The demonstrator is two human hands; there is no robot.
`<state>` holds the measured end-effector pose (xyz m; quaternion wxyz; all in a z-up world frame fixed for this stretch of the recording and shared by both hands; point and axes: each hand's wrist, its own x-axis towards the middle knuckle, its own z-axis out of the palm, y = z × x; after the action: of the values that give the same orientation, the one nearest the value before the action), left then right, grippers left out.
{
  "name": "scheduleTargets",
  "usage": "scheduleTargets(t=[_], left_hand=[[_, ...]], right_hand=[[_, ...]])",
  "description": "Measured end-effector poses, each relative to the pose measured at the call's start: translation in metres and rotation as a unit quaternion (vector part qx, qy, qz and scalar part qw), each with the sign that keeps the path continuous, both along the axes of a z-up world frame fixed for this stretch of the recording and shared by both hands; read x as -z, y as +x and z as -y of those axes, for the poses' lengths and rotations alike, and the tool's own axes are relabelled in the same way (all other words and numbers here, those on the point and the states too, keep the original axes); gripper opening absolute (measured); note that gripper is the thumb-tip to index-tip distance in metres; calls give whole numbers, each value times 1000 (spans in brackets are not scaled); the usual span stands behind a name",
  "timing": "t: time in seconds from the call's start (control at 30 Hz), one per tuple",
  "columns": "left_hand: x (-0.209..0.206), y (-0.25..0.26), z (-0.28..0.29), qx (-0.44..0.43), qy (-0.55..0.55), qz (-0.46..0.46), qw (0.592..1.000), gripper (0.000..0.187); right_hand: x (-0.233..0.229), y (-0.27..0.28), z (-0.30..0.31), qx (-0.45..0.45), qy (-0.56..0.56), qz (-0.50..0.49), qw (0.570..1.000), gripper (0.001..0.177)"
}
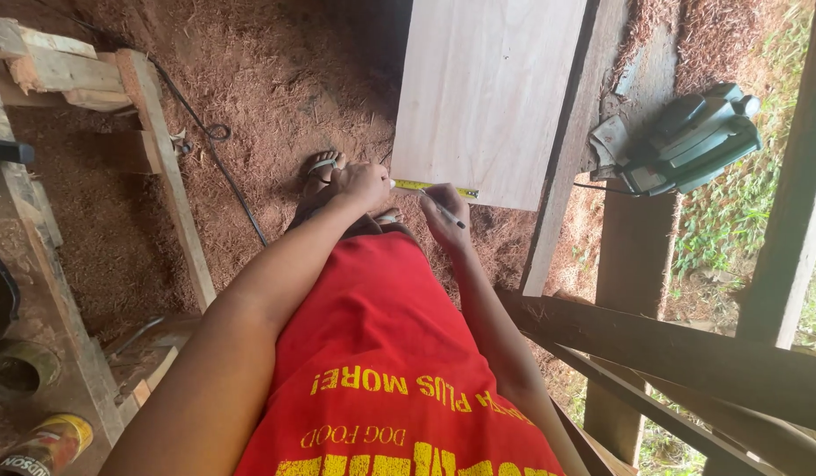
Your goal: Measuring and marking points on a wooden board using a tape measure and a pencil.
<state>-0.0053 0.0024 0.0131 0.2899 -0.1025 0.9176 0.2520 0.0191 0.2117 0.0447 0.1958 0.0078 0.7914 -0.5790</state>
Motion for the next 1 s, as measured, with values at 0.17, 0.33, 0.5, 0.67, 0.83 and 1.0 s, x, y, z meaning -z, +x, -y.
scheduleTargets(t=[0.17,0.33,0.5,0.67,0.83,1.0], left_hand=[[-12,-2,0,-2,6,12,1000,19],[-10,1,1,-18,8,6,1000,18],[-3,1,2,-21,7,-7,1000,18],[13,3,-1,-23,14,-6,1000,18],[1,1,0,-25,13,-9,1000,19],[-18,2,1,-15,9,0,1000,20]], right_hand=[[-2,6,4,15,20,-3,1000,12],[1,10,6,18,42,-25,999,11],[2,12,9,40,28,-43,998,14],[5,13,11,50,50,-38,997,15],[1,12,12,48,58,-37,996,15],[-1,12,11,38,74,-37,996,14]])
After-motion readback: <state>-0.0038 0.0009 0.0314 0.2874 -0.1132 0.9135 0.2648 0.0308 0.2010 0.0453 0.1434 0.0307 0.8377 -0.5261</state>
